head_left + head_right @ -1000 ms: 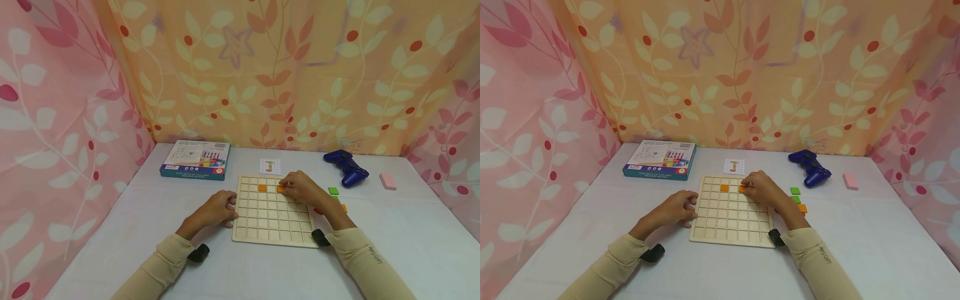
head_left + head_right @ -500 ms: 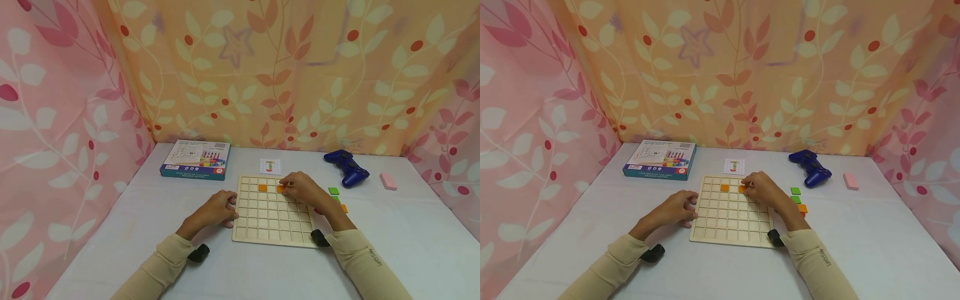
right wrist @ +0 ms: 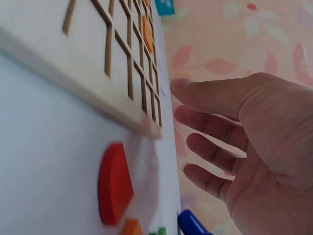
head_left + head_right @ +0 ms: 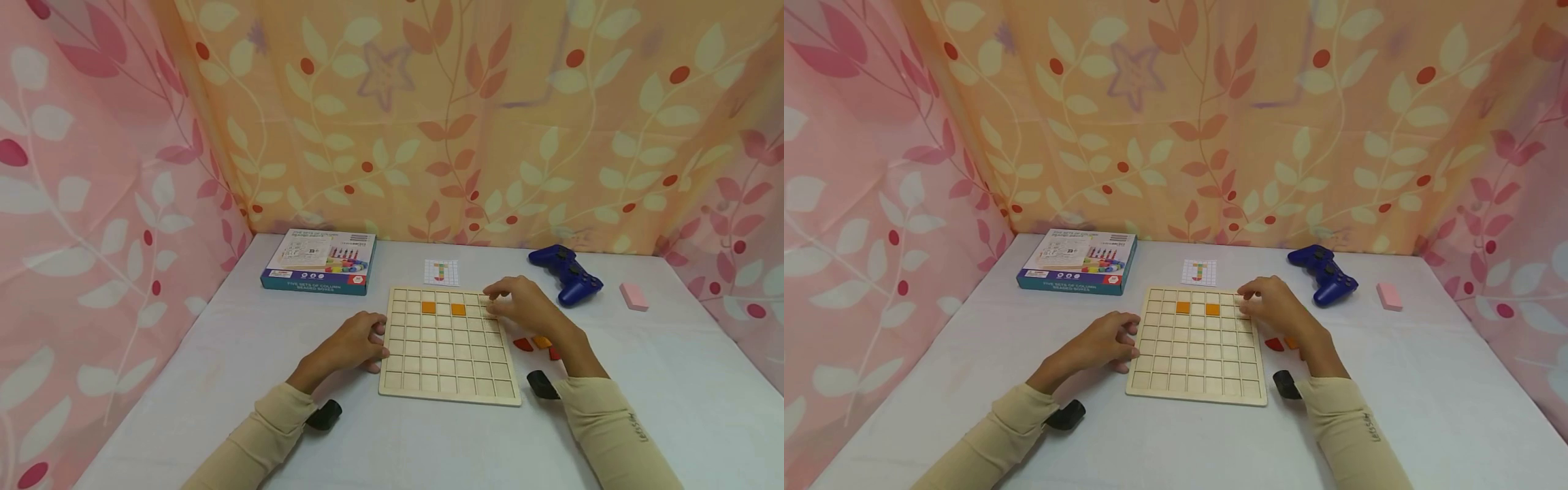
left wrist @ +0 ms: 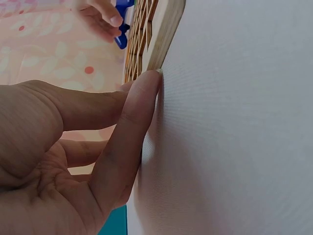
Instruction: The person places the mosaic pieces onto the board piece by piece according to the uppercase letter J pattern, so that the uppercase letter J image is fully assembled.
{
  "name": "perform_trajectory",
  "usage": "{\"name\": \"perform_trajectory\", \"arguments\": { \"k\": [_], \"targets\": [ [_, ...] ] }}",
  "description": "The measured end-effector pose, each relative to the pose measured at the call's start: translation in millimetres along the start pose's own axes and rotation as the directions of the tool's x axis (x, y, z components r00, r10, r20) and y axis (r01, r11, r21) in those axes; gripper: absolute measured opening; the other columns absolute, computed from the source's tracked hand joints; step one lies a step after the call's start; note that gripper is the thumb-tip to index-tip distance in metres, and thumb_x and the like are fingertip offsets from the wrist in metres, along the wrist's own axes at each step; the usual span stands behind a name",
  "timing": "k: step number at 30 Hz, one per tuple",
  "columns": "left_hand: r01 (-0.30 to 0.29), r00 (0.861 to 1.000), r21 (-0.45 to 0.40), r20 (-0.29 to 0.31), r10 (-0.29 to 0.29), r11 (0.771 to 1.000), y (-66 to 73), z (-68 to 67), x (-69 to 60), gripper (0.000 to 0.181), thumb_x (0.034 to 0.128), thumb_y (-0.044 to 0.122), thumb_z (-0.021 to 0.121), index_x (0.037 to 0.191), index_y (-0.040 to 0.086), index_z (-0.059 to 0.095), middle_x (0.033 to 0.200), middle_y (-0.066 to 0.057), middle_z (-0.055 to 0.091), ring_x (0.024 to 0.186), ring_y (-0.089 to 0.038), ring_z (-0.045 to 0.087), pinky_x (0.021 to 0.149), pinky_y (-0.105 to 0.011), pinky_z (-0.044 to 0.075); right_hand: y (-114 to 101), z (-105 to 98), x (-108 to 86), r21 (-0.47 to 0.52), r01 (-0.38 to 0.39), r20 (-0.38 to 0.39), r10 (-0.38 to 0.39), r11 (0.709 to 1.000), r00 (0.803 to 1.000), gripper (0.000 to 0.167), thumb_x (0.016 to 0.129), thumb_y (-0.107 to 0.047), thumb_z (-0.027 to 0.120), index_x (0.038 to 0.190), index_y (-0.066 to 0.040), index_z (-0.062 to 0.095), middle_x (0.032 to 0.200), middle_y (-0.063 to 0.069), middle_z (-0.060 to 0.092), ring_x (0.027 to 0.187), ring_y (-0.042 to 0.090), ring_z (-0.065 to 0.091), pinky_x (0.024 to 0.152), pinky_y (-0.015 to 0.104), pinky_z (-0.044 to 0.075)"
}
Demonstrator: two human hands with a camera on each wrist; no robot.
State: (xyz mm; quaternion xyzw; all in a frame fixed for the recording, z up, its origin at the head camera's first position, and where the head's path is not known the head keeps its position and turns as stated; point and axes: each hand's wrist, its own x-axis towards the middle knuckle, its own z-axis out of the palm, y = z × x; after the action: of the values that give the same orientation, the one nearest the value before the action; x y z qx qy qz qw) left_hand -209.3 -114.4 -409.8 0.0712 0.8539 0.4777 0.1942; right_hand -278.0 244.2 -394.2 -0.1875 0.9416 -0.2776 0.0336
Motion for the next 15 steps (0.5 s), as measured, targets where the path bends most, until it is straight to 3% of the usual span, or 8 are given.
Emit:
{"name": "perform_trajectory", "arguments": {
  "k": [8, 15],
  "targets": [
    [-0.008, 1.000, -0.001, 0.011, 0.008, 1.000, -1.4, 0.2, 1.0, 0.063, 0.0934, -0.004, 0.076, 0.150, -0.004, 0.049, 0.121, -0.012, 0.053, 0.096, -0.022, 0.063, 0.067, -0.030, 0.067, 24.5, -23.4, -12.0, -0.019, -0.056, 0.002, 0.056, 0.998, 0.998, 0.036, 0.096, -0.013, 0.075, 0.130, 0.002, 0.072, 0.123, 0.019, 0.073, 0.117, 0.043, 0.060, 0.098, 0.061, 0.055],
    [-0.012, 1.000, 0.002, 0.014, 0.012, 1.000, -2.0, -1.2, 0.7, 0.063, 0.0932, -0.004, 0.077, 0.150, -0.003, 0.049, 0.119, -0.012, 0.053, 0.094, -0.022, 0.065, 0.068, -0.030, 0.067, 44.6, -39.9, -23.7, -0.043, -0.142, -0.002, 0.142, 0.989, 0.990, 0.043, 0.092, -0.015, 0.079, 0.131, 0.000, 0.073, 0.121, 0.019, 0.074, 0.108, 0.037, 0.061, 0.079, 0.038, 0.056]
  ]
}}
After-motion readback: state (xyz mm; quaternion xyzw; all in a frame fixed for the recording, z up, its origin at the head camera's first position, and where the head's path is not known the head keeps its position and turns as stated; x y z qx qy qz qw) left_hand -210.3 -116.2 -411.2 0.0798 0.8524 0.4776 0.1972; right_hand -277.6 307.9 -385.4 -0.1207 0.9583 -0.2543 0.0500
